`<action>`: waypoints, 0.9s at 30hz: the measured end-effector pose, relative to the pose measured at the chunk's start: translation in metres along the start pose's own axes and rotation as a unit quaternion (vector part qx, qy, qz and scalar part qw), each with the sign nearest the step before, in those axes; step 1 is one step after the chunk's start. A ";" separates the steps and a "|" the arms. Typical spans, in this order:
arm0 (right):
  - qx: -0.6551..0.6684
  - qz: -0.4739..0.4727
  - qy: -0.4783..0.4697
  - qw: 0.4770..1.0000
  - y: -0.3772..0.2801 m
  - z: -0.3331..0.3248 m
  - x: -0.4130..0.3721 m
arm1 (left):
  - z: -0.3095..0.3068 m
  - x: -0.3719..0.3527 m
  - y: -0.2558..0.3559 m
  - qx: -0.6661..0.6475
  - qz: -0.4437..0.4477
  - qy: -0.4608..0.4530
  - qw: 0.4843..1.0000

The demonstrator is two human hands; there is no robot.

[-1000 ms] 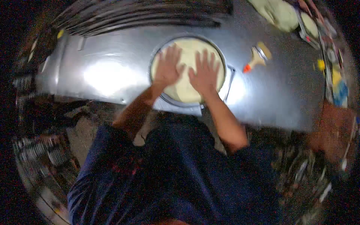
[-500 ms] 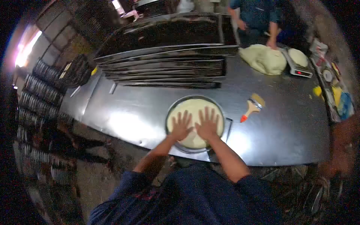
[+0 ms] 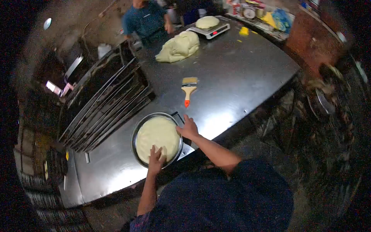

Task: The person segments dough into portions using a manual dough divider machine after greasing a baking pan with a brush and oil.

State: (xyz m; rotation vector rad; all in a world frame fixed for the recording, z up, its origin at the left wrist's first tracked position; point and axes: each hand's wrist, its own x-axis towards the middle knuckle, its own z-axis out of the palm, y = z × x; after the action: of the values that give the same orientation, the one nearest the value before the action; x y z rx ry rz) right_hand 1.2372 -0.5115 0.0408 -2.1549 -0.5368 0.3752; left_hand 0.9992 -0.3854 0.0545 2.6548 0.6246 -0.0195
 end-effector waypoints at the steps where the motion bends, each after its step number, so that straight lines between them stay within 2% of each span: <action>1: -0.006 0.033 -0.028 0.999 -0.004 -0.004 -0.002 | -0.002 -0.011 -0.009 -0.182 -0.051 0.049 0.981; 2: -0.010 0.064 -0.054 0.996 -0.005 -0.009 -0.006 | -0.003 -0.021 -0.017 -0.357 -0.102 0.093 0.924; 3: 0.001 0.073 -0.036 0.997 0.004 -0.007 -0.017 | -0.009 -0.037 -0.012 -0.356 -0.097 0.209 0.906; 4: 0.038 0.086 -0.060 0.994 0.013 -0.006 -0.032 | -0.014 -0.057 -0.006 -0.355 -0.089 0.321 0.874; 5: 0.071 0.095 -0.082 0.990 0.021 -0.006 -0.047 | -0.028 -0.079 0.009 -0.349 -0.153 0.365 0.850; 6: 0.057 0.142 -0.090 0.984 0.020 -0.003 -0.077 | -0.036 -0.096 0.017 -0.347 -0.218 0.409 0.816; 7: 0.081 0.179 -0.098 0.976 -0.003 -0.021 -0.117 | -0.004 -0.111 -0.047 -0.383 -0.242 0.385 0.804; 8: 0.073 0.166 -0.058 0.982 0.016 0.000 -0.138 | 0.032 -0.121 -0.103 -0.420 -0.273 0.361 0.787; 9: 0.105 0.207 -0.095 0.968 0.003 -0.011 -0.167 | 0.021 -0.130 -0.083 -0.533 -0.346 0.276 0.721; 10: 0.145 0.189 -0.069 0.969 0.016 -0.002 -0.191 | -0.002 -0.144 -0.058 -0.626 -0.408 0.182 0.639; 11: 0.051 0.194 -0.007 0.980 0.035 0.014 -0.205 | -0.001 -0.152 -0.052 -0.627 -0.397 0.115 0.660; 12: 0.055 0.190 0.017 0.980 0.029 -0.001 -0.226 | 0.007 -0.147 -0.047 -0.626 -0.393 0.106 0.665; 14: 0.091 0.243 0.021 0.966 0.047 -0.012 -0.246 | 0.022 -0.136 -0.029 -0.787 -0.202 0.053 0.580; 15: 0.081 0.252 0.031 0.964 0.053 -0.027 -0.255 | 0.003 -0.136 0.008 -0.736 -0.267 0.070 0.618; 16: 0.091 0.265 0.050 0.959 0.063 -0.038 -0.265 | 0.010 -0.133 0.012 -0.731 -0.261 0.048 0.629; 18: 0.011 0.229 0.100 0.968 0.082 -0.060 -0.281 | 0.041 -0.119 0.010 -0.625 -0.231 0.025 0.745; 19: -0.001 0.235 0.139 0.962 0.091 -0.072 -0.291 | 0.066 -0.110 0.005 -0.573 -0.245 0.053 0.780; 20: 0.007 0.249 0.155 0.956 0.100 -0.084 -0.298 | 0.070 -0.103 0.019 -0.567 -0.234 0.036 0.789; 22: 0.105 0.315 0.142 0.933 0.124 -0.115 -0.311 | 0.082 -0.091 0.057 -0.440 -0.228 0.054 0.867; 23: 0.143 0.310 0.136 0.930 0.146 -0.126 -0.315 | 0.081 -0.083 0.080 -0.340 -0.197 0.039 0.919; 24: 0.097 0.319 0.164 0.928 0.135 -0.160 -0.328 | 0.089 -0.071 0.105 -0.385 -0.167 0.017 0.908; 25: 0.159 0.285 0.196 0.925 0.176 -0.159 -0.332 | 0.098 -0.060 0.130 -0.429 -0.139 -0.008 0.892; 26: 0.142 0.321 0.199 0.915 0.173 -0.190 -0.341 | 0.100 -0.052 0.164 -0.435 -0.136 -0.039 0.889; 27: 0.170 0.340 0.280 0.882 0.218 -0.184 -0.338 | 0.102 -0.045 0.198 -0.439 -0.133 -0.070 0.886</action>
State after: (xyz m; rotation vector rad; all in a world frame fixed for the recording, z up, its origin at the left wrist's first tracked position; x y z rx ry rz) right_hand 1.0801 -0.9227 -0.0025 -1.9136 0.5952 0.1741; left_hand 1.0515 -0.6057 0.0430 1.6668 0.7225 -0.0030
